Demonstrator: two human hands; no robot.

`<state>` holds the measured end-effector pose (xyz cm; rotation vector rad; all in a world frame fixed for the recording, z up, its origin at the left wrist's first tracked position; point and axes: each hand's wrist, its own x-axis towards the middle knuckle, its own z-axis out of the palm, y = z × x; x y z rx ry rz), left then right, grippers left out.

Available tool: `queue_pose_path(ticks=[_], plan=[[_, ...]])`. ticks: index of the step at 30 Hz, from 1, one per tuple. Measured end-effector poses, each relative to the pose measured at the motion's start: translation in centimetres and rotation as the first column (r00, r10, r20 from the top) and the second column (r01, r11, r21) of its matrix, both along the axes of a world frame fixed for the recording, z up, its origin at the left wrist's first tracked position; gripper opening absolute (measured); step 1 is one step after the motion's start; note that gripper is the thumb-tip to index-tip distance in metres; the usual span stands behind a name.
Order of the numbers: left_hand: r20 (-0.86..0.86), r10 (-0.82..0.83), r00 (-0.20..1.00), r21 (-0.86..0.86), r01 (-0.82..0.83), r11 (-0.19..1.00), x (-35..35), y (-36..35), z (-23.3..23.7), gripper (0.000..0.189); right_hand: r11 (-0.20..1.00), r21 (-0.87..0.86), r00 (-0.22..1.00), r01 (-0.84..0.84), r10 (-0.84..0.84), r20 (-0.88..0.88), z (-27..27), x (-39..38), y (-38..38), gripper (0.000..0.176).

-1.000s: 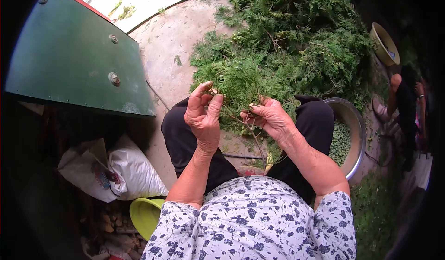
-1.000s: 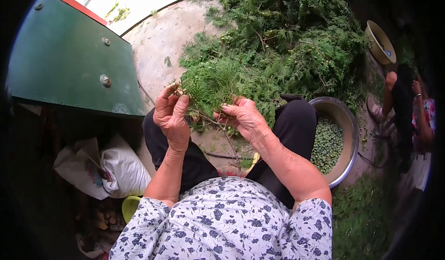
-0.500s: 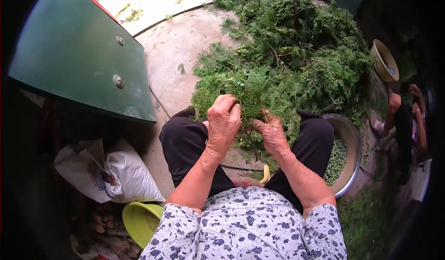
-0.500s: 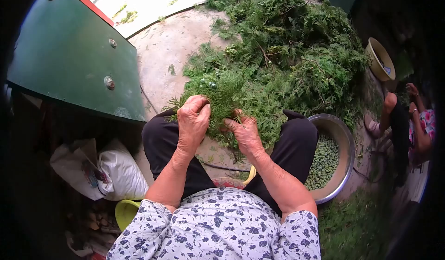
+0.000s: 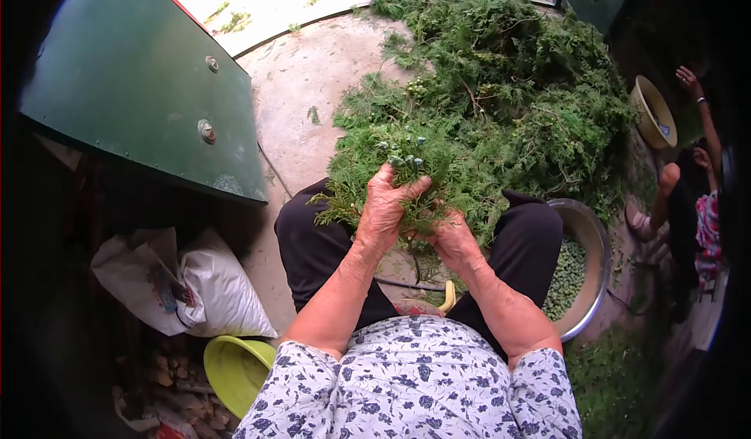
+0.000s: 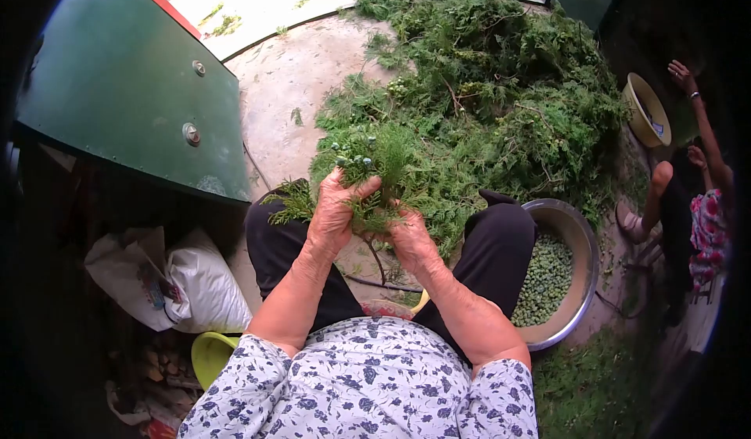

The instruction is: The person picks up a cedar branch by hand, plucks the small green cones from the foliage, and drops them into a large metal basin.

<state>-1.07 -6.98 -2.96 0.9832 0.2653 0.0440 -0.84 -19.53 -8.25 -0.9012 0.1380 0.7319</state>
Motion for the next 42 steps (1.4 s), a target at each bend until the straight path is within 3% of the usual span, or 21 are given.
queue_pose_path(ticks=[8,10,11,12,13,14,16,17,18,20,21,22,24,25,26,28,30,32,33,36,42], plan=[[0.014,0.094,0.995,-0.044,-0.094,0.995,-0.1,0.1,-0.2,0.019,0.999,-0.003,0.998,-0.046,0.046,0.052,0.0,-0.3,0.2,0.027],[-0.009,0.051,0.999,0.06,-0.05,0.997,-0.3,0.4,0.2,0.013,0.944,-0.29,0.951,-0.155,0.222,0.214,0.2,0.2,-1.1,0.022],[-0.011,0.048,0.999,0.06,-0.048,0.997,-0.4,0.4,0.4,0.013,0.918,-0.375,0.911,-0.125,0.256,0.324,-0.1,1.0,-1.4,0.018],[0.0,0.046,0.999,0.118,-0.046,0.992,-0.5,0.4,0.6,0.013,0.919,-0.375,0.912,-0.121,0.252,0.323,0.4,1.3,-1.7,0.018],[0.01,0.042,0.999,0.175,-0.043,0.984,-0.6,0.3,0.7,0.014,0.865,-0.458,0.852,0.205,0.073,0.519,1.3,1.5,-2.2,0.015],[0.008,0.034,0.999,0.173,-0.035,0.984,-0.6,0.3,0.6,0.014,0.725,-0.457,0.706,0.516,-0.058,0.706,2.4,1.6,-2.6,0.012],[0.026,0.008,1.0,0.245,-0.014,0.969,-0.8,0.2,0.1,0.014,0.582,-0.238,0.361,0.778,-0.105,0.927,4.8,1.6,-3.0,0.015],[0.025,-0.012,1.0,0.267,0.005,0.964,-0.9,0.0,-0.1,0.015,0.593,-0.129,0.175,0.794,-0.02,0.984,5.5,1.8,-3.2,0.018],[0.022,-0.02,1.0,0.266,0.014,0.964,-1.0,-0.2,-0.2,0.015,0.587,-0.132,0.178,0.799,-0.021,0.984,5.5,1.8,-3.1,0.018],[-0.005,-0.046,0.999,0.168,0.046,0.985,-1.2,-0.6,0.0,0.015,0.733,-0.191,0.036,0.653,0.223,0.974,5.6,1.6,-2.5,0.015],[-0.005,-0.05,0.999,0.17,0.05,0.984,-1.3,-0.6,0.0,0.015,0.744,-0.216,0.116,0.632,0.184,0.976,4.5,1.3,-2.0,0.014],[-0.035,-0.044,0.998,0.121,0.048,0.991,-1.4,-0.5,-0.1,0.014,0.744,-0.214,0.116,0.633,0.182,0.976,3.9,0.9,-2.0,0.014],[-0.068,-0.038,0.997,0.076,0.044,0.996,-1.6,-0.2,0.1,0.014,0.796,-0.335,0.575,0.504,-0.02,0.818,3.3,0.0,-2.0,0.012],[-0.076,-0.009,0.997,0.082,0.015,0.997,-1.7,-0.1,0.2,0.013,0.822,-0.349,0.664,0.451,-0.048,0.746,3.0,-0.1,-2.1,0.01],[-0.082,0.021,0.996,0.088,-0.014,0.996,-1.8,-0.2,0.4,0.012,0.822,-0.348,0.665,0.451,-0.049,0.746,2.8,-0.1,-2.3,0.01],[-0.091,0.003,0.996,0.06,0.003,0.998,-1.7,-0.5,1.1,0.012,0.893,-0.413,0.801,0.177,0.113,0.587,2.4,0.2,-2.9,0.008],[-0.073,0.014,0.997,0.115,-0.006,0.993,-1.9,-0.4,0.6,0.012,0.89,-0.424,0.791,0.17,0.134,0.597,2.7,0.4,-3.0,0.01],[-0.056,0.015,0.998,0.155,-0.006,0.988,-2.2,-0.5,0.5,0.013,0.805,-0.319,0.71,0.5,-0.17,0.683,2.7,0.5,-2.8,0.011],[-0.04,0.014,0.999,0.195,-0.006,0.981,-2.3,-0.6,0.4,0.013,0.767,-0.298,0.632,0.568,-0.174,0.755,2.8,0.8,-3.1,0.013],[-0.061,-0.008,0.998,0.237,0.023,0.971,-2.5,-0.8,0.1,0.014,0.791,-0.237,0.547,0.565,-0.143,0.825,4.6,1.2,-2.8,0.014],[-0.101,0.003,0.995,0.2,0.017,0.98,-3.0,-1.3,0.3,0.014,0.844,-0.326,0.676,0.426,-0.057,0.735,3.3,1.0,-2.7,0.018]])
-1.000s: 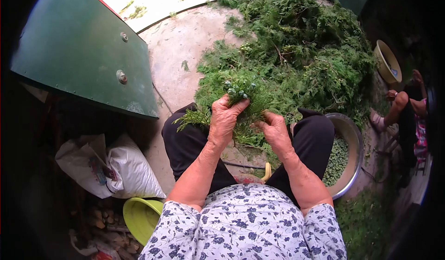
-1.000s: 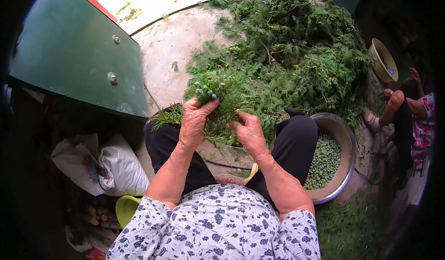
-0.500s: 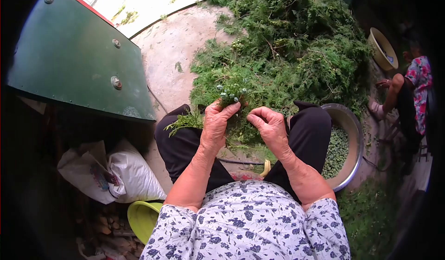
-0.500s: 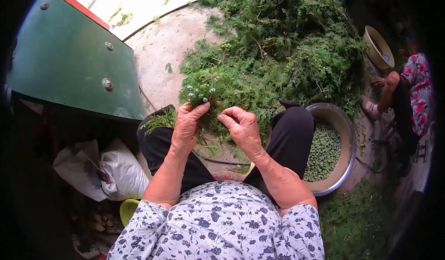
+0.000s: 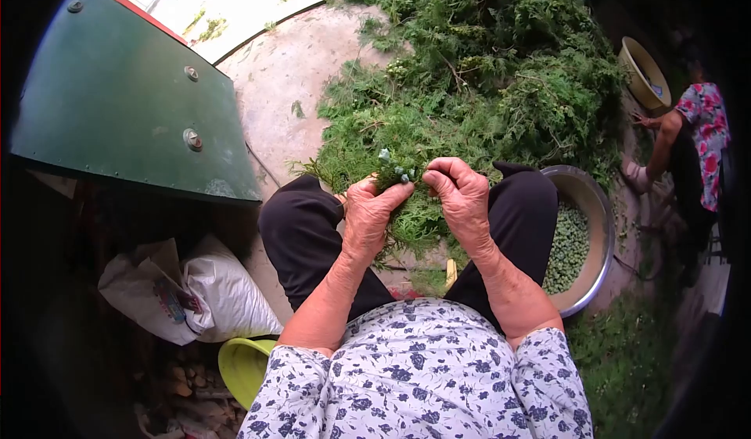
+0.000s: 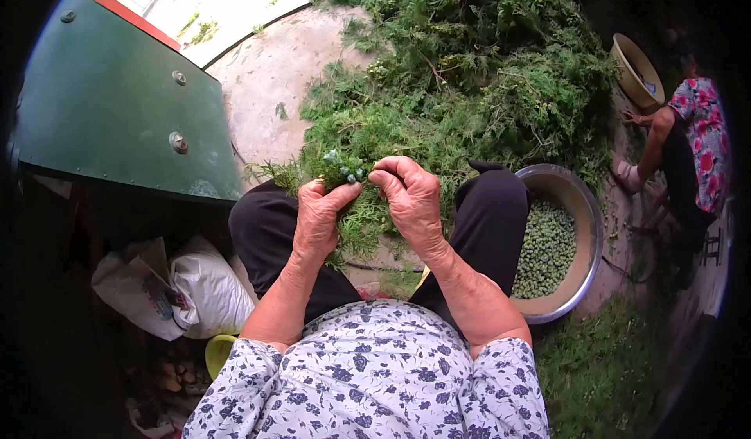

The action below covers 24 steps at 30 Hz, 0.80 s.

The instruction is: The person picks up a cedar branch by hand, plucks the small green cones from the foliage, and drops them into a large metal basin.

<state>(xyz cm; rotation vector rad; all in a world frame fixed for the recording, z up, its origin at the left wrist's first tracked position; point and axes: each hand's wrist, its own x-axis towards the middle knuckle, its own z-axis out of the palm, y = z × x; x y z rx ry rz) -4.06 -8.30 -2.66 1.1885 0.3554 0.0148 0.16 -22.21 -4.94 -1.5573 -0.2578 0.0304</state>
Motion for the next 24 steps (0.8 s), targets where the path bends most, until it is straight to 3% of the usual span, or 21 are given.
queue_pose_path(ticks=[2,6,10,12,14,16,18,20,22,24], plan=[[-0.018,0.028,0.999,-0.054,-0.029,0.998,-0.2,0.1,0.1,0.013,0.912,0.401,0.955,0.082,0.044,-0.295,0.5,0.3,-0.3,0.014],[-0.038,0.084,0.996,-0.186,-0.089,0.979,-0.5,0.3,0.0,0.012,0.725,0.681,0.911,0.106,0.204,-0.358,1.0,2.0,-1.7,0.019],[-0.034,0.082,0.996,-0.186,-0.087,0.979,-0.5,0.5,-0.5,0.014,0.727,0.683,0.816,0.075,0.349,-0.461,0.5,1.4,-1.5,0.022],[-0.035,0.073,0.997,-0.194,-0.079,0.978,-0.6,0.5,-0.5,0.014,0.722,0.687,0.735,-0.086,0.511,-0.445,-0.1,1.2,-1.5,0.024],[-0.033,0.065,0.997,-0.203,-0.07,0.977,-0.6,0.5,-0.4,0.015,0.733,0.678,0.716,-0.061,0.505,-0.481,0.2,0.9,-1.2,0.023],[-0.038,0.048,0.998,-0.189,-0.055,0.981,-0.6,0.5,-0.2,0.016,0.763,0.64,0.734,-0.091,0.485,-0.475,-0.5,0.8,-1.1,0.018],[-0.037,0.066,0.997,-0.158,-0.071,0.985,-0.6,0.3,-0.5,0.016,0.804,0.595,0.771,-0.015,0.388,-0.505,-0.5,0.6,-0.6,0.014],[-0.034,0.083,0.996,-0.128,-0.087,0.988,-0.7,0.3,-0.6,0.016,0.879,0.473,0.904,0.059,0.153,-0.398,-0.7,0.5,-0.3,0.012],[-0.019,0.088,0.996,-0.162,-0.09,0.983,-0.8,0.2,-0.5,0.016,0.891,0.435,0.931,0.128,0.044,-0.363,-0.2,1.5,-0.9,0.011],[-0.018,0.079,0.997,-0.169,-0.081,0.982,-0.7,0.2,-0.1,0.015,0.794,0.577,0.91,0.194,0.075,-0.408,1.8,1.6,-0.6,0.012]])
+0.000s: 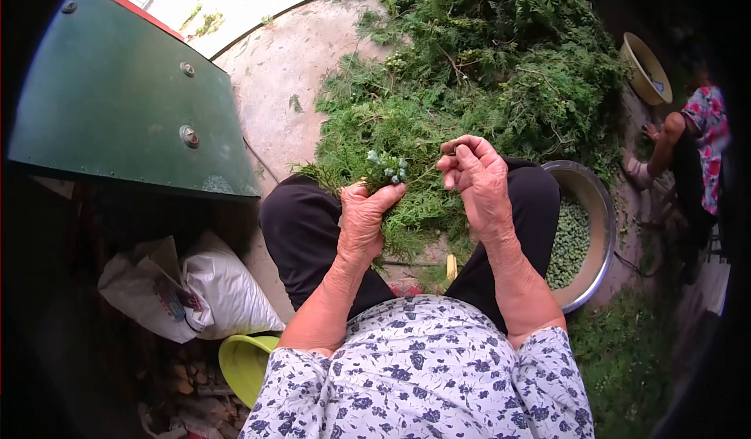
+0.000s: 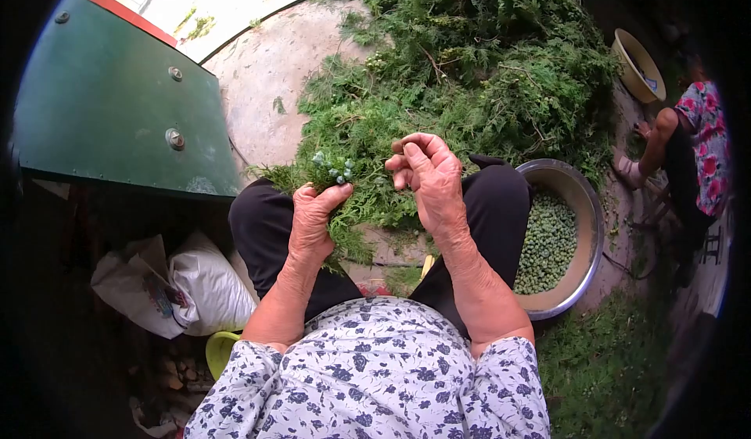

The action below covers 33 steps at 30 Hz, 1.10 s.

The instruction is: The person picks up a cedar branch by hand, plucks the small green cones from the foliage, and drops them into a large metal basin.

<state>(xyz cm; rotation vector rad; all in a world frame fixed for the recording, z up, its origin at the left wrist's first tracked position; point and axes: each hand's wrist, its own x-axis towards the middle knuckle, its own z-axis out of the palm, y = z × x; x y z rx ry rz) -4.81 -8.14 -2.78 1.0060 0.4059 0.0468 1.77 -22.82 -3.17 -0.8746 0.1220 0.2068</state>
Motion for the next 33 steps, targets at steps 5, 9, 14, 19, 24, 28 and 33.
queue_pose_path(ticks=[5,9,14,19,24,28,33], plan=[[0.023,0.009,1.0,0.095,-0.011,0.995,0.1,-0.1,-0.6,0.016,0.955,0.048,0.955,-0.294,0.29,0.067,0.0,-1.0,-0.4,0.016],[-0.019,-0.03,0.999,0.125,0.032,0.992,0.0,-0.1,-0.7,0.015,0.937,-0.042,0.937,-0.348,0.347,-0.029,-0.7,-1.1,0.5,0.019],[-0.068,-0.084,0.994,0.097,0.09,0.991,0.0,-0.2,-0.7,0.014,0.928,-0.161,0.941,-0.337,0.334,-0.044,-1.8,-1.4,1.0,0.017],[-0.035,-0.047,0.998,0.066,0.049,0.997,0.0,-0.7,-0.6,0.016,0.962,-0.191,0.978,-0.194,0.206,0.043,-2.3,-1.7,1.3,0.014],[-0.041,-0.066,0.997,0.084,0.07,0.994,-0.1,-0.4,-0.1,0.019,0.923,0.297,0.952,-0.244,0.286,-0.108,-0.9,0.2,-0.3,0.015],[-0.04,-0.047,0.998,0.054,0.049,0.997,0.1,-0.5,0.2,0.018,0.921,0.053,0.921,-0.387,0.389,-0.031,-1.0,-0.4,-0.4,0.02],[-0.044,-0.057,0.997,0.072,0.06,0.996,0.1,-0.2,-0.2,0.017,0.858,-0.276,0.883,-0.433,0.466,0.063,-1.0,-1.1,-0.1,0.021]])
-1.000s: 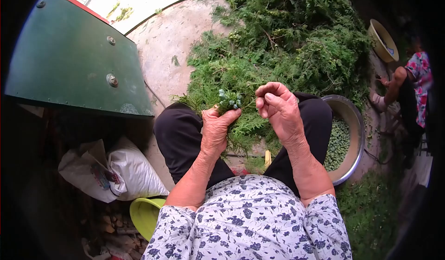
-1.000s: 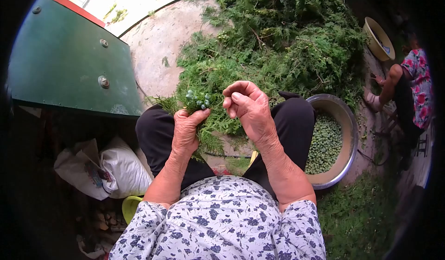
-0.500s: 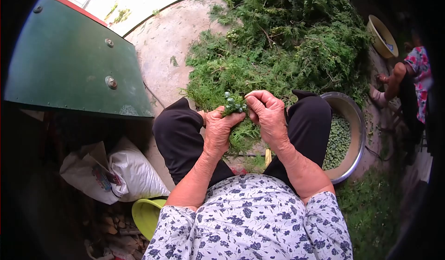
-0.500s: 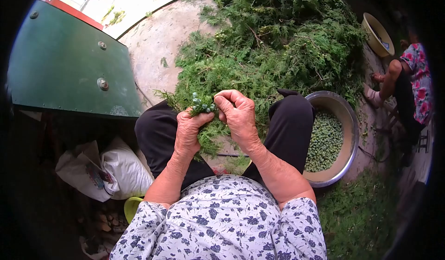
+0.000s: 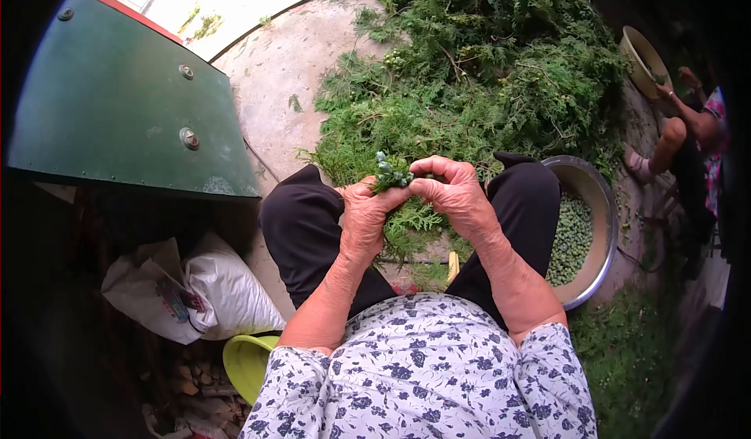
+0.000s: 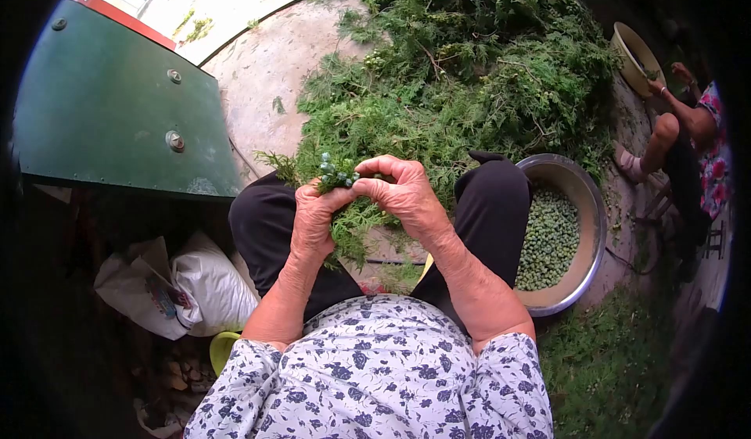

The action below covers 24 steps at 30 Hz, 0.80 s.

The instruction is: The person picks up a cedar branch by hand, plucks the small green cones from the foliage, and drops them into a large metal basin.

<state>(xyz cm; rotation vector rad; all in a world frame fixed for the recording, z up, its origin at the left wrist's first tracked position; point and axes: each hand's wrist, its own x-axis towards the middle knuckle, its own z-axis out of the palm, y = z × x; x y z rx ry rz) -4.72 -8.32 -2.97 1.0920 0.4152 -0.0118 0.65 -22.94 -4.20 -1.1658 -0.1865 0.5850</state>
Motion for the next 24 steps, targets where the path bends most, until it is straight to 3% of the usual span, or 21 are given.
queue_pose_path(ticks=[5,8,13,15,16,17,19,21,23,24], plan=[[-0.026,-0.056,0.998,-0.109,0.053,0.993,-0.1,-0.2,0.3,0.013,0.992,0.1,0.997,0.08,-0.077,-0.033,-1.2,-0.2,0.7,0.015],[-0.021,-0.066,0.998,-0.164,0.062,0.984,0.0,-0.2,1.0,0.013,0.953,0.293,0.927,0.08,0.038,-0.374,-1.2,0.1,0.4,0.01],[0.006,0.0,1.0,-0.016,0.001,1.0,0.3,-0.2,0.3,0.013,0.909,0.373,0.92,0.188,-0.03,-0.39,-0.2,1.2,-0.5,0.009],[0.012,-0.002,1.0,0.02,0.002,1.0,0.3,0.0,-0.5,0.015,0.92,0.296,0.944,0.258,-0.175,-0.281,-0.5,1.5,-0.8,0.009],[0.011,-0.002,1.0,0.019,0.002,1.0,0.3,0.0,-0.5,0.015,0.951,0.22,0.969,0.216,-0.181,-0.169,-0.3,1.3,-1.2,0.011],[0.008,-0.008,1.0,0.047,0.008,0.999,0.2,0.0,-0.3,0.014,0.952,0.219,0.969,0.216,-0.18,-0.17,0.0,0.9,-1.3,0.011],[0.002,-0.014,1.0,0.073,0.013,0.997,0.2,-0.1,-0.5,0.014,0.995,0.022,0.991,0.102,-0.104,0.089,0.8,0.2,-0.7,0.013],[0.009,-0.039,0.999,0.031,0.039,0.999,0.3,-0.1,-0.9,0.013,0.962,-0.215,0.918,0.167,-0.072,0.39,0.4,-0.2,0.1,0.014],[0.019,-0.049,0.999,0.081,0.048,0.996,0.2,-0.1,-1.0,0.014,0.94,-0.237,0.819,0.244,-0.07,0.569,-0.6,0.0,0.7,0.015],[0.029,-0.059,0.998,0.131,0.054,0.99,0.2,-0.1,-1.1,0.014,0.94,-0.237,0.82,0.245,-0.07,0.568,-0.8,0.1,0.7,0.015]])
